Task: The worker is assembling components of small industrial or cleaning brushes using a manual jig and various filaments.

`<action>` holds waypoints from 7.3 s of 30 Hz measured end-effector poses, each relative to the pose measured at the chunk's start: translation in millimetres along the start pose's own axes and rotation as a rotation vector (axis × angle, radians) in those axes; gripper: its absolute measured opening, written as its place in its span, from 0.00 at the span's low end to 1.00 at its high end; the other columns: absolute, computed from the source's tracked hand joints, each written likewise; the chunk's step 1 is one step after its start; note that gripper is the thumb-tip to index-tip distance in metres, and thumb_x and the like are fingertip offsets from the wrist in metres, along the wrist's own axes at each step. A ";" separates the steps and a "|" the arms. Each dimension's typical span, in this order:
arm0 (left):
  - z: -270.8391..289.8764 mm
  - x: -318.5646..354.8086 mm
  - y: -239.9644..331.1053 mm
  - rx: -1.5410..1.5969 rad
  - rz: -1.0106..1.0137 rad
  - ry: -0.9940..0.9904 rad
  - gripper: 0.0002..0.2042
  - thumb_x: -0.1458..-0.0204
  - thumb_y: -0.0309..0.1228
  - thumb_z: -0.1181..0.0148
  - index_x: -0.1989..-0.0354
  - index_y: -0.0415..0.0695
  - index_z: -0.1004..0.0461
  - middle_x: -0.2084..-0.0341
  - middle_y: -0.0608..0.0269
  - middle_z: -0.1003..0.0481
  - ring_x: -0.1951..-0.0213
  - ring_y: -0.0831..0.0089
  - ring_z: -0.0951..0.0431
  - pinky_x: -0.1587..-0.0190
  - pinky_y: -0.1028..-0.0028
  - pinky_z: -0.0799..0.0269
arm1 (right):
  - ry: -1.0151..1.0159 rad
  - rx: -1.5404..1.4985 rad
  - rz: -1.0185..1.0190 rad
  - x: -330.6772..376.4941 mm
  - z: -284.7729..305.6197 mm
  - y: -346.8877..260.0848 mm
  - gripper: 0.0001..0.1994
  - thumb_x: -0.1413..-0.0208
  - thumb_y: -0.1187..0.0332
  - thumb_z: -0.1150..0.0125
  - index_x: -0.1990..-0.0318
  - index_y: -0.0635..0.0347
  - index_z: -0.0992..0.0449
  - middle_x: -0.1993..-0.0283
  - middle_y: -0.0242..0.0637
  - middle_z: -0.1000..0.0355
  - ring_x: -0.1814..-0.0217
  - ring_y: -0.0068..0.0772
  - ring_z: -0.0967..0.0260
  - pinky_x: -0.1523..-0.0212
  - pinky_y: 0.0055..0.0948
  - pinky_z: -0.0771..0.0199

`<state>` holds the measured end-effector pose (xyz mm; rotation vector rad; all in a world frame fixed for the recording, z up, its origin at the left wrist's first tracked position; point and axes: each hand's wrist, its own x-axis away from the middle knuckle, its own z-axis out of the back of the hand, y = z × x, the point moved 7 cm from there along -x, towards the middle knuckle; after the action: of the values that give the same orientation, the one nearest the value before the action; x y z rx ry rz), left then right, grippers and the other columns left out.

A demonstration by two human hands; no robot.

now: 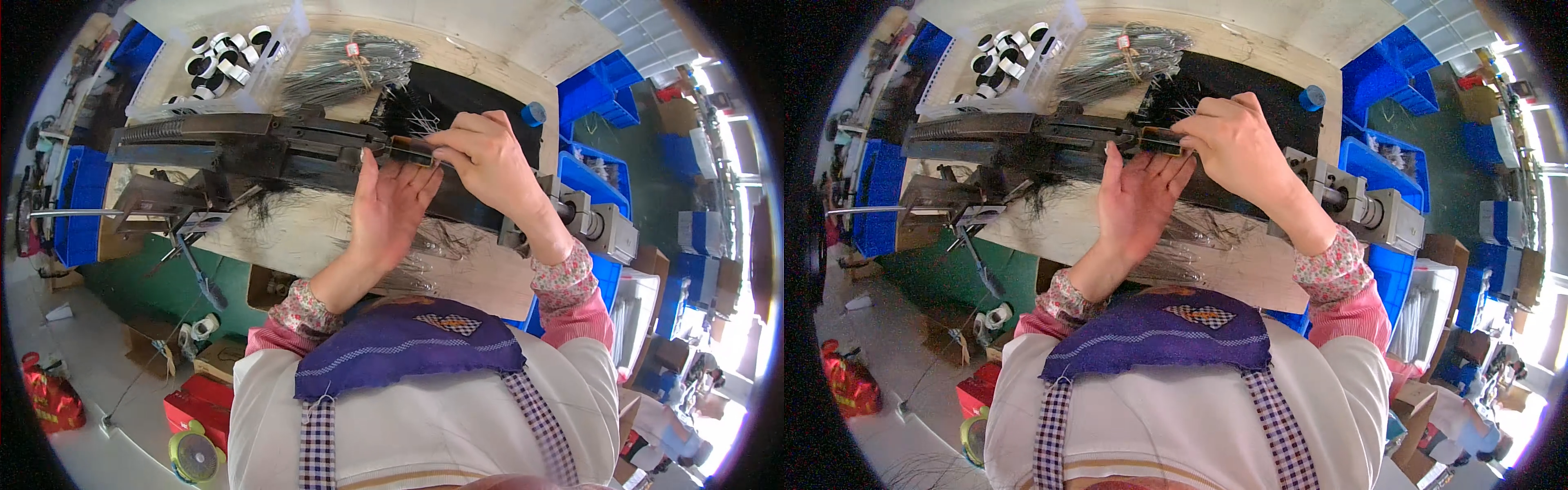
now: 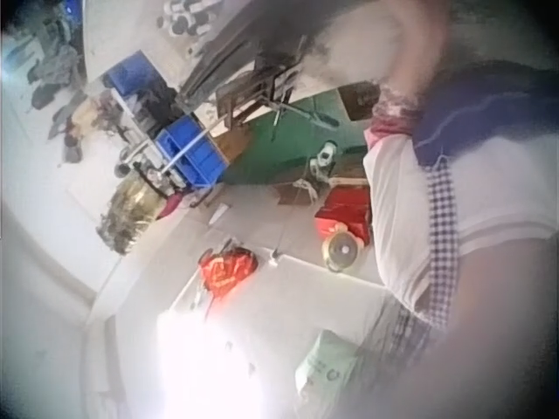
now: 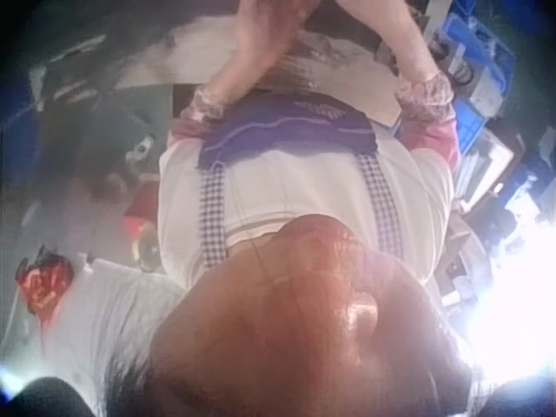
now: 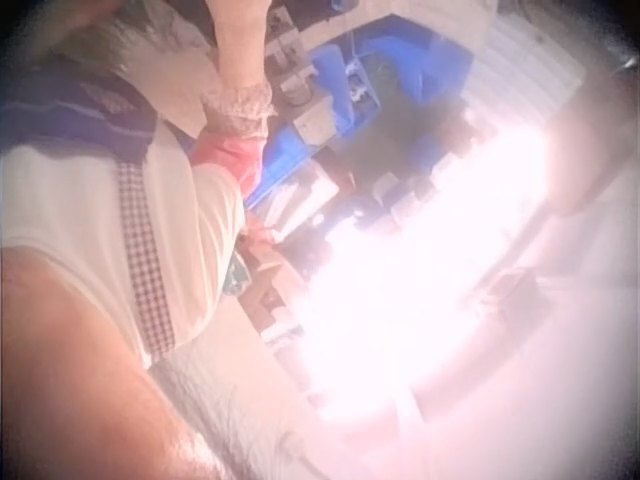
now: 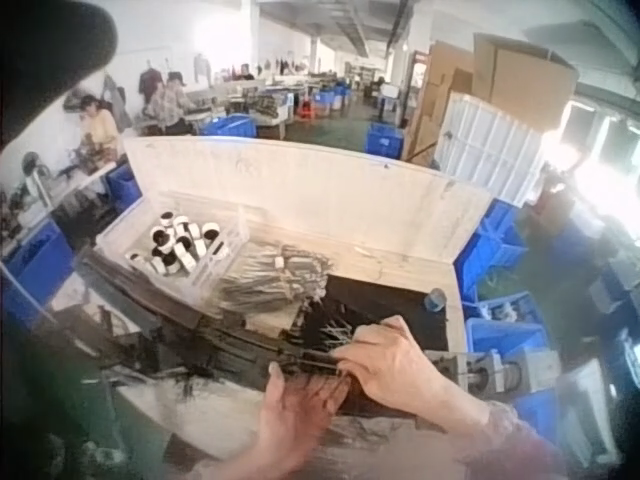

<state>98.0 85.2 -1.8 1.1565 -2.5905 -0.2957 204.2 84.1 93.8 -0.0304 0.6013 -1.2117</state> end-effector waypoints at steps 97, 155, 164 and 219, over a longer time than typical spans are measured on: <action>29.0 60.1 -3.7 -0.853 0.156 0.246 0.12 0.36 0.41 0.57 0.61 0.46 0.34 0.76 0.71 0.33 0.77 0.82 0.36 0.75 0.81 0.38 | 0.000 0.213 0.083 47.9 0.2 -1.1 0.14 0.60 0.75 0.41 0.60 0.60 0.24 0.67 0.35 0.31 0.60 0.36 0.29 0.64 0.31 0.25; 64.5 140.2 161.3 -1.947 -1.070 0.623 0.31 0.52 0.31 0.37 0.41 0.35 0.43 0.49 0.48 0.38 0.44 0.57 0.37 0.44 0.56 0.40 | -0.076 -0.110 -0.127 85.6 -46.0 -30.3 0.16 0.54 0.78 0.41 0.54 0.62 0.27 0.60 0.45 0.34 0.63 0.46 0.28 0.64 0.41 0.27; 128.0 203.5 192.8 -2.219 -0.944 1.047 0.21 0.41 0.36 0.51 0.41 0.38 0.36 0.39 0.44 0.41 0.40 0.53 0.40 0.43 0.60 0.37 | -0.118 0.281 -0.568 105.1 -110.1 85.0 0.15 0.44 0.72 0.51 0.51 0.73 0.37 0.54 0.66 0.35 0.61 0.63 0.29 0.60 0.49 0.25; -4.0 -16.7 -26.7 -0.310 0.026 -0.096 0.33 0.39 0.58 0.66 0.43 0.38 0.41 0.47 0.51 0.34 0.42 0.63 0.34 0.39 0.63 0.39 | -0.617 -0.766 -0.586 -1.8 -40.2 46.8 0.16 0.41 0.65 0.45 0.49 0.66 0.27 0.65 0.36 0.27 0.67 0.25 0.28 0.66 0.25 0.25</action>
<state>128.4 79.9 -9.0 1.0191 -2.5196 -0.7331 226.3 114.7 45.0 -1.2532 0.4818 -1.3637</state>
